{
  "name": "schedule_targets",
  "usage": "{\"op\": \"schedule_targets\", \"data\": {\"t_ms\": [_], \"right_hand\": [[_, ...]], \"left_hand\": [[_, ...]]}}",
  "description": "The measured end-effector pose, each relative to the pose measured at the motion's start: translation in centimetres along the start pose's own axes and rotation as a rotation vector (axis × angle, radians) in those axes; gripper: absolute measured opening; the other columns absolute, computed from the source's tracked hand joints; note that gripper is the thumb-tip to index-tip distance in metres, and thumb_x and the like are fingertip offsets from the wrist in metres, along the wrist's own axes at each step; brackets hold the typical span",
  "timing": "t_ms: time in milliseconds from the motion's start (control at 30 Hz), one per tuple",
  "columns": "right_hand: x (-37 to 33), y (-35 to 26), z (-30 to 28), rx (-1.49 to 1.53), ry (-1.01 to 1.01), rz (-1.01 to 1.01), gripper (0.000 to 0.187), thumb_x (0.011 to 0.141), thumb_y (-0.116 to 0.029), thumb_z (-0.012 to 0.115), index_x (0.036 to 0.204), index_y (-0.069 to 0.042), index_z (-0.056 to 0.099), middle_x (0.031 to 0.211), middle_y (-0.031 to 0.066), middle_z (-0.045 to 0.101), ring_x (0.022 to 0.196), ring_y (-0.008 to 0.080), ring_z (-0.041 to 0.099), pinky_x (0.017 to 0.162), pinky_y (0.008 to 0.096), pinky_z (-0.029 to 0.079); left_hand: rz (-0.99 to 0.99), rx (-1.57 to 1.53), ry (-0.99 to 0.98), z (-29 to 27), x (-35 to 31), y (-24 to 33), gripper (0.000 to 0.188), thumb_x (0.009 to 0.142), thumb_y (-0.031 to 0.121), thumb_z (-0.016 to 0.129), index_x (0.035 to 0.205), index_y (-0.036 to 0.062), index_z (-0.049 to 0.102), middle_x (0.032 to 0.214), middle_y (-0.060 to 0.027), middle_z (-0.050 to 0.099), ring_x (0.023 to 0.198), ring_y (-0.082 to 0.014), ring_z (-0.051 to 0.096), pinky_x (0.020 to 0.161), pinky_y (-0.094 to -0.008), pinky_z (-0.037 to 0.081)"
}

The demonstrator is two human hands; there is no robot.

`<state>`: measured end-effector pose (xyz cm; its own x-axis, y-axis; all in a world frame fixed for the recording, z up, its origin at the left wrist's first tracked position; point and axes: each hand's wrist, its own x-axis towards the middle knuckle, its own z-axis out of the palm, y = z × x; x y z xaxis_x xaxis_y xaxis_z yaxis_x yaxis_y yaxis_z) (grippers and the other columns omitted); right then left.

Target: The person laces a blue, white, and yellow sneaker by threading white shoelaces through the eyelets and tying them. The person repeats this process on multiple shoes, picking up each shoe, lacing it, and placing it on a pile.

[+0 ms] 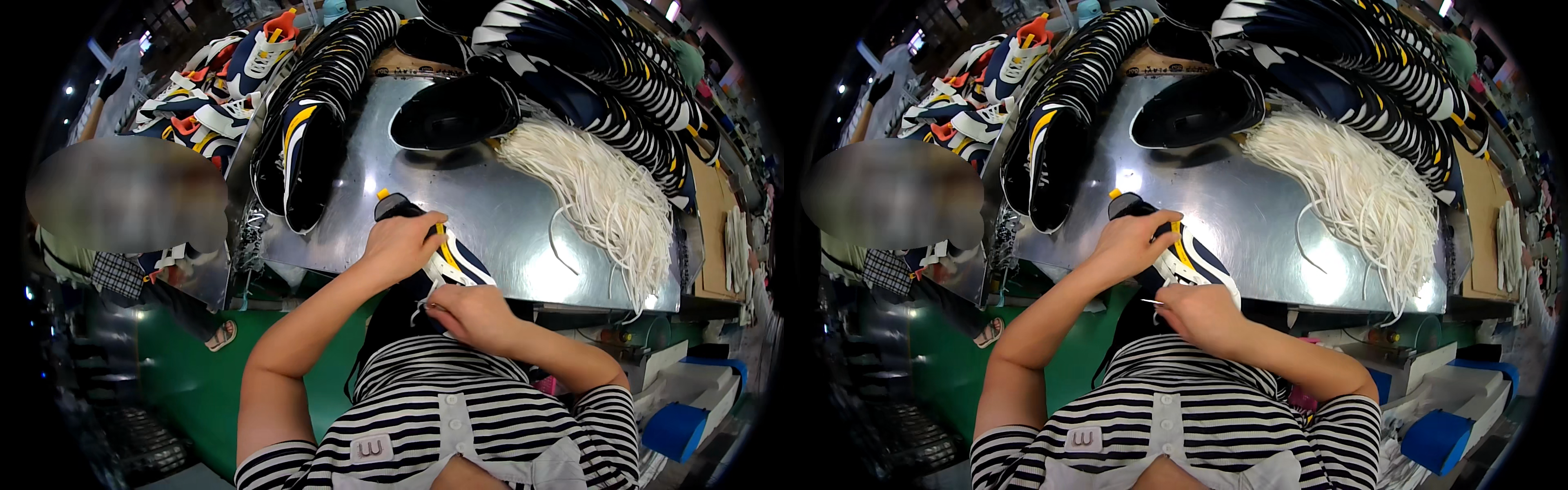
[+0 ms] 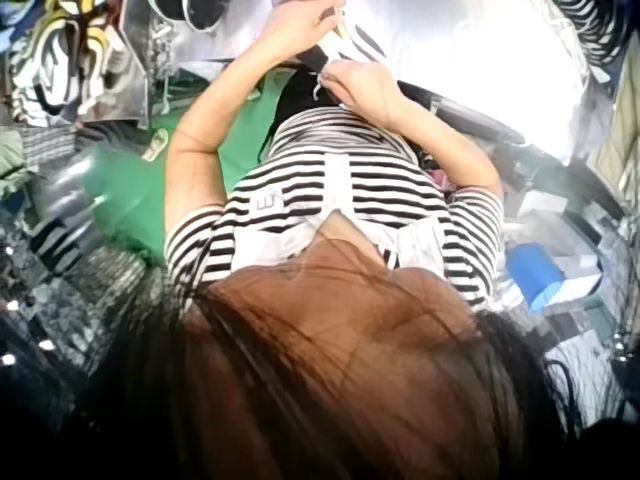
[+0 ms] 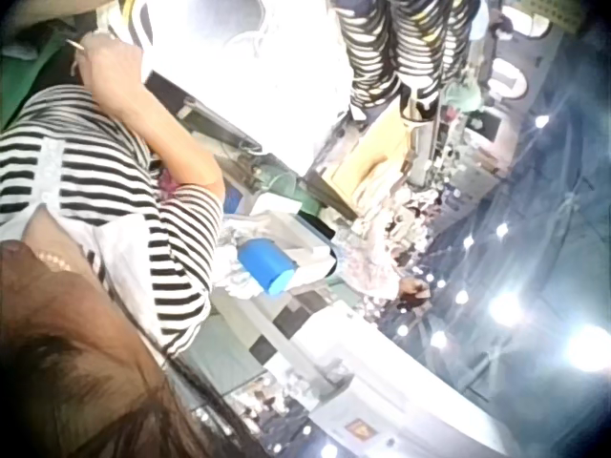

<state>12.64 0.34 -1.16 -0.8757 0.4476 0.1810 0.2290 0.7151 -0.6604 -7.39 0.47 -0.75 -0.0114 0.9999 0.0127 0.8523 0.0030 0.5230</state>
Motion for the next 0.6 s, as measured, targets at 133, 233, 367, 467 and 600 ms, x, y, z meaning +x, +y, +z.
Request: {"op": "schedule_targets", "data": {"t_ms": [133, 233, 367, 467, 600], "right_hand": [[-1.1, -1.7, -1.4, 0.497, -0.137, -0.121, 0.009, 0.091, -0.013, 0.063, 0.092, -0.004, 0.062, 0.078, 0.0108, 0.06, 0.062, 0.0284, 0.057, 0.058, 0.0335, 0.045], [-5.7, 0.3, -2.0, 0.958, 0.104, -0.21, 0.013, 0.091, -0.014, 0.065, 0.094, -0.002, 0.064, 0.082, 0.0101, 0.063, 0.058, 0.0156, 0.053, 0.054, 0.0282, 0.041], [-10.1, 2.5, -3.6, 1.262, 0.632, 0.092, 0.021, 0.093, -0.013, 0.062, 0.103, 0.005, 0.059, 0.088, 0.0136, 0.064, 0.047, 0.0027, 0.039, 0.042, 0.0182, 0.031], [-9.1, 1.3, -7.7, 1.239, 0.667, -0.178, 0.021, 0.095, -0.01, 0.059, 0.108, 0.007, 0.059, 0.099, 0.0157, 0.068, 0.049, 0.0025, 0.046, 0.042, 0.0186, 0.037], [-2.5, 0.8, -4.1, 0.071, 0.356, -0.085, 0.019, 0.087, -0.006, 0.065, 0.106, -0.007, 0.067, 0.107, 0.0046, 0.067, 0.074, 0.0227, 0.069, 0.062, 0.0317, 0.053]], "left_hand": [[-0.137, -0.199, 0.321, 1.6, 1.9, -3.8, 0.026, 0.089, 0.02, 0.064, 0.113, 0.012, 0.07, 0.098, -0.0109, 0.073, 0.089, -0.0231, 0.071, 0.08, -0.0322, 0.053], [-0.259, -0.341, 0.316, 0.7, 2.8, -5.3, 0.026, 0.09, 0.018, 0.064, 0.114, 0.0076, 0.069, 0.094, -0.0137, 0.073, 0.084, -0.0205, 0.071, 0.077, -0.0293, 0.052], [-0.101, -0.243, 0.446, 1.3, 3.5, -2.5, 0.024, 0.092, 0.02, 0.062, 0.111, 0.0082, 0.069, 0.091, -0.0141, 0.072, 0.082, -0.0277, 0.069, 0.075, -0.0348, 0.052], [-0.095, -0.231, 0.475, 1.7, 2.7, -1.5, 0.023, 0.094, 0.023, 0.06, 0.111, 0.0104, 0.069, 0.088, -0.0144, 0.071, 0.08, -0.0321, 0.068, 0.071, -0.0383, 0.051], [-0.061, -0.116, 0.51, 2.3, 2.7, -1.2, 0.023, 0.094, 0.027, 0.06, 0.109, 0.0117, 0.069, 0.081, -0.0144, 0.069, 0.075, -0.0329, 0.068, 0.065, -0.0387, 0.052]]}}
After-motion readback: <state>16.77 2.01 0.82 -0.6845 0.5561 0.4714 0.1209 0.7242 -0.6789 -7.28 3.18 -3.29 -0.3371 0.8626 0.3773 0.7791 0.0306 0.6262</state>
